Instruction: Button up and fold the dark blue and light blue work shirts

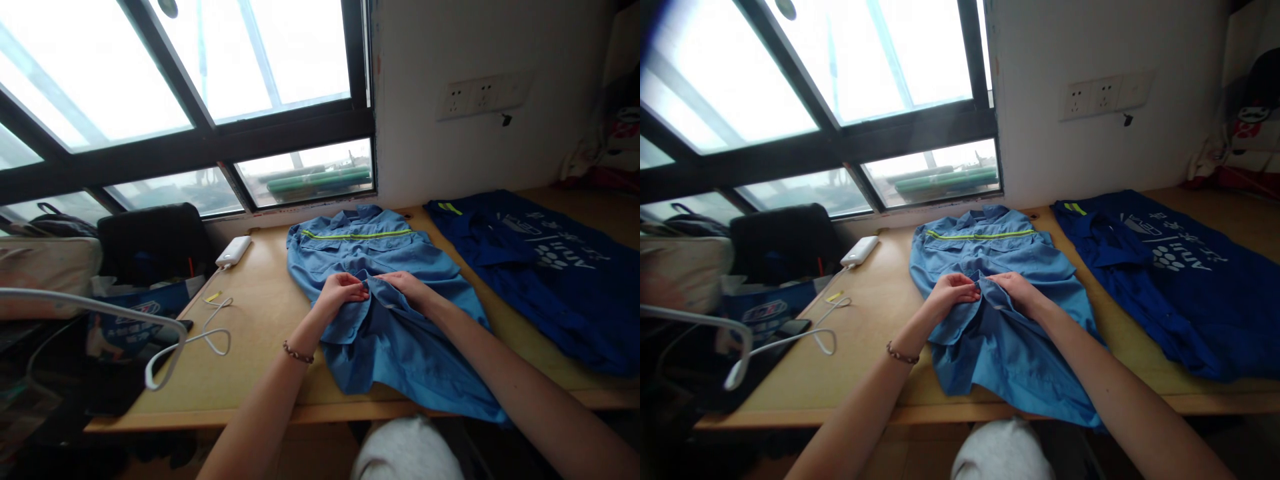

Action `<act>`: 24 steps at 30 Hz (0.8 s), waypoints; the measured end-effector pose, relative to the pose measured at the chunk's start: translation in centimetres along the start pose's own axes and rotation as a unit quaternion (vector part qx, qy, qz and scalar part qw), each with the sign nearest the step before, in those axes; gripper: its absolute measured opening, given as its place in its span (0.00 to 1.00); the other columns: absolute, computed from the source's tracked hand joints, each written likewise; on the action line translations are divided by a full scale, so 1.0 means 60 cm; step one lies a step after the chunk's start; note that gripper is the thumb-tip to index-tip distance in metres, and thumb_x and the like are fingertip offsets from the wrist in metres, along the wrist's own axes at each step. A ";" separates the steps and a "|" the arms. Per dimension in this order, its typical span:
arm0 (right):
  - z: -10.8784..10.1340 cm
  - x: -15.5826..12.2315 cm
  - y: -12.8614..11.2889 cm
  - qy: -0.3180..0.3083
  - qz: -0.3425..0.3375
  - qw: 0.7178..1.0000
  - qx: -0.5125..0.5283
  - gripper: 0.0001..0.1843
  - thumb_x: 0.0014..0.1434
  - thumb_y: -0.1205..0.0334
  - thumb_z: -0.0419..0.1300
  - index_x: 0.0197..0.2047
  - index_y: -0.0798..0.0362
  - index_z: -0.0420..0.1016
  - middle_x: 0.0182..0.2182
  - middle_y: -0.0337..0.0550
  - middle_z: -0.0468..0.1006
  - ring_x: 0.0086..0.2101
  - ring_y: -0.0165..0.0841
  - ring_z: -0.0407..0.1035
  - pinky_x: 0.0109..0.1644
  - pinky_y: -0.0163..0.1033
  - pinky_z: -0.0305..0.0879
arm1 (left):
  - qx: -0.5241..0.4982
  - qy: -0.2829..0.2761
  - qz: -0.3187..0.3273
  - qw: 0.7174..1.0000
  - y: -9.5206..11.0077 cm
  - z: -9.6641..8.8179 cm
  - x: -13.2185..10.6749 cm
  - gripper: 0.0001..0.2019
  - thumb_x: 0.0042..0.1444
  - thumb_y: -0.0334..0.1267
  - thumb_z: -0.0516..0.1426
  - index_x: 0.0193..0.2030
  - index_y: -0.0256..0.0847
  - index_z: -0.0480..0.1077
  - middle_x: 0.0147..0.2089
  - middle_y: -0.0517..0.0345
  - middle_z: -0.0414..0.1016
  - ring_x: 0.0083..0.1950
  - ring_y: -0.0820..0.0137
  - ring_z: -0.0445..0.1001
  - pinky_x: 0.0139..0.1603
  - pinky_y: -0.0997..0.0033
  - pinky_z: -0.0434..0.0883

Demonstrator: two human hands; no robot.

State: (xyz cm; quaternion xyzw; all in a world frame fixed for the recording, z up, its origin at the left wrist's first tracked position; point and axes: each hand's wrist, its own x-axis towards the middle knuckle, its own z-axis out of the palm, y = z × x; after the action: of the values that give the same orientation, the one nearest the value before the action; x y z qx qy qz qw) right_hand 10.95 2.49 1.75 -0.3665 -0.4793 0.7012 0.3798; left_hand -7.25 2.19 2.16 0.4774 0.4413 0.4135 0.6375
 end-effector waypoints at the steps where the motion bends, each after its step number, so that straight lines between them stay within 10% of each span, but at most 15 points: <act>1: 0.002 -0.002 0.000 0.004 -0.004 1.000 0.003 0.14 0.48 0.58 0.61 0.37 0.55 0.77 0.29 0.44 0.78 0.30 0.33 0.71 0.39 0.38 0.67 | 0.003 -0.005 0.000 1.000 -0.001 0.000 0.000 0.10 0.42 0.32 0.63 0.28 0.31 0.66 0.27 0.48 0.75 0.28 0.67 0.76 0.30 0.75 0.74; 10: 0.010 -0.012 -0.001 0.080 -0.078 0.982 -0.150 0.18 0.43 0.56 0.63 0.36 0.58 0.77 0.30 0.46 0.78 0.29 0.34 0.71 0.34 0.38 0.66 | 0.022 -0.026 0.029 0.999 -0.003 0.010 -0.005 0.12 0.40 0.37 0.64 0.28 0.32 0.67 0.26 0.52 0.75 0.28 0.67 0.75 0.31 0.72 0.73; 24: 0.019 -0.010 0.011 0.162 -0.200 0.860 -0.440 0.06 0.47 0.60 0.59 0.29 0.53 0.69 0.18 0.36 0.71 0.22 0.30 0.66 0.26 0.33 0.57 | -0.014 0.076 0.042 0.996 -0.024 0.045 -0.008 0.13 0.40 0.40 0.63 0.30 0.35 0.68 0.25 0.60 0.72 0.26 0.73 0.72 0.30 0.74 0.72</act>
State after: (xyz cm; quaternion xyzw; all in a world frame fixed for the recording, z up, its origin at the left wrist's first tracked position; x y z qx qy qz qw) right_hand 10.09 1.34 1.51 -0.4999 -0.7330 0.2566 0.3834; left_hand -4.64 0.78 1.25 0.4539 0.4624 0.4806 0.5909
